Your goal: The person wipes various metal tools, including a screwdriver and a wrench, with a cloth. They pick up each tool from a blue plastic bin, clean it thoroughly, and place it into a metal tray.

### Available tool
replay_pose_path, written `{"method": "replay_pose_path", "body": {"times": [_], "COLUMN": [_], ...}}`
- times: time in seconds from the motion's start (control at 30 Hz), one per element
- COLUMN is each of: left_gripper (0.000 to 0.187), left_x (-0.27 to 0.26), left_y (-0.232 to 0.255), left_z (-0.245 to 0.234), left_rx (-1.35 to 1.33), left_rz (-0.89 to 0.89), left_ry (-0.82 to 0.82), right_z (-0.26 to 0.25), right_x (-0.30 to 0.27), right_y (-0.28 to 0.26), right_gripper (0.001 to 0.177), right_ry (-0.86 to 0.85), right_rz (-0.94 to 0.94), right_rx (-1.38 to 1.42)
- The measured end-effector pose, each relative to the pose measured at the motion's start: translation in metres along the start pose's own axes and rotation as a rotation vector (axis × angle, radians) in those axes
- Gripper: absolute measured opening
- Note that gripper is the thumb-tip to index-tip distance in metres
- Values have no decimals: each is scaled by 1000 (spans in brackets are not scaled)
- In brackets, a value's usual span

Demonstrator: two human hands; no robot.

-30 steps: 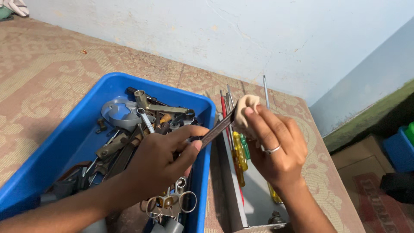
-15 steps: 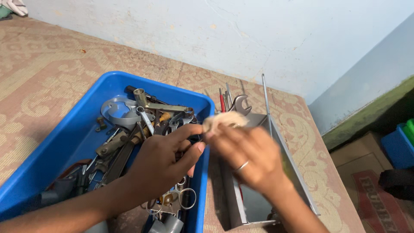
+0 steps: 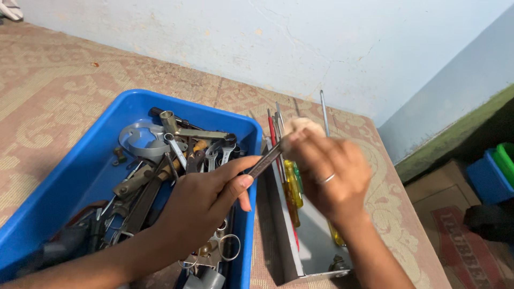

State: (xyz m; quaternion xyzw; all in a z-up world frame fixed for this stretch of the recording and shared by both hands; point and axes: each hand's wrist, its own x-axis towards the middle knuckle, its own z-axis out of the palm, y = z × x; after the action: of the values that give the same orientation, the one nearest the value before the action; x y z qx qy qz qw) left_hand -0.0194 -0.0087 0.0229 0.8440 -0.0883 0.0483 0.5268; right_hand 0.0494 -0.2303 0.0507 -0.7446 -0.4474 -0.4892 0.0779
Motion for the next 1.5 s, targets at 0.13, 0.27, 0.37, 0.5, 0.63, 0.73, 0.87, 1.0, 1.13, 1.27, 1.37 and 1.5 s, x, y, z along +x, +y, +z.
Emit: {"method": "replay_pose_path", "body": {"times": [0.13, 0.27, 0.37, 0.5, 0.63, 0.73, 0.87, 1.0, 1.13, 1.27, 1.37, 1.5], "left_gripper": [42, 36, 38, 37, 34, 36, 35, 34, 39, 36, 37, 39], "left_x": [2, -2, -6, -4, -4, -5, -1, -4, -6, -4, -3, -4], "left_y": [-2, -4, 1, 7, 4, 0, -5, -4, 0, 0, -3, -6], "left_z": [0, 4, 2, -1, 0, 2, 1, 2, -2, -5, -3, -1], "left_rx": [-44, -104, -144, -123, -83, -36, -65, -107, -119, -149, -159, -215], "left_rz": [11, 93, 70, 65, 77, 95, 113, 121, 145, 126, 140, 136], "left_ry": [41, 50, 13, 22, 24, 45, 52, 57, 45, 39, 30, 10], "right_z": [2, -2, 2, 2, 2, 1, -1, 2, 0, 4, 6, 6], "right_x": [2, -4, -5, -8, -12, -9, -6, -5, -4, -5, -9, -11], "right_y": [-1, -12, 1, 2, -10, 7, 1, -7, 2, -9, -12, 5], "right_gripper": [19, 26, 21, 24, 32, 34, 32, 29, 26, 30, 34, 34], "right_ry": [61, 11, 128, 115, 29, 79, 43, 60, 68, 0, -16, 28], "right_rz": [-6, -190, -36, -64, -243, 38, -67, -114, 119, -109, -99, 51], "right_rx": [34, 72, -14, 34, 45, 33, 56, 71, 16, 111, 96, 53]}}
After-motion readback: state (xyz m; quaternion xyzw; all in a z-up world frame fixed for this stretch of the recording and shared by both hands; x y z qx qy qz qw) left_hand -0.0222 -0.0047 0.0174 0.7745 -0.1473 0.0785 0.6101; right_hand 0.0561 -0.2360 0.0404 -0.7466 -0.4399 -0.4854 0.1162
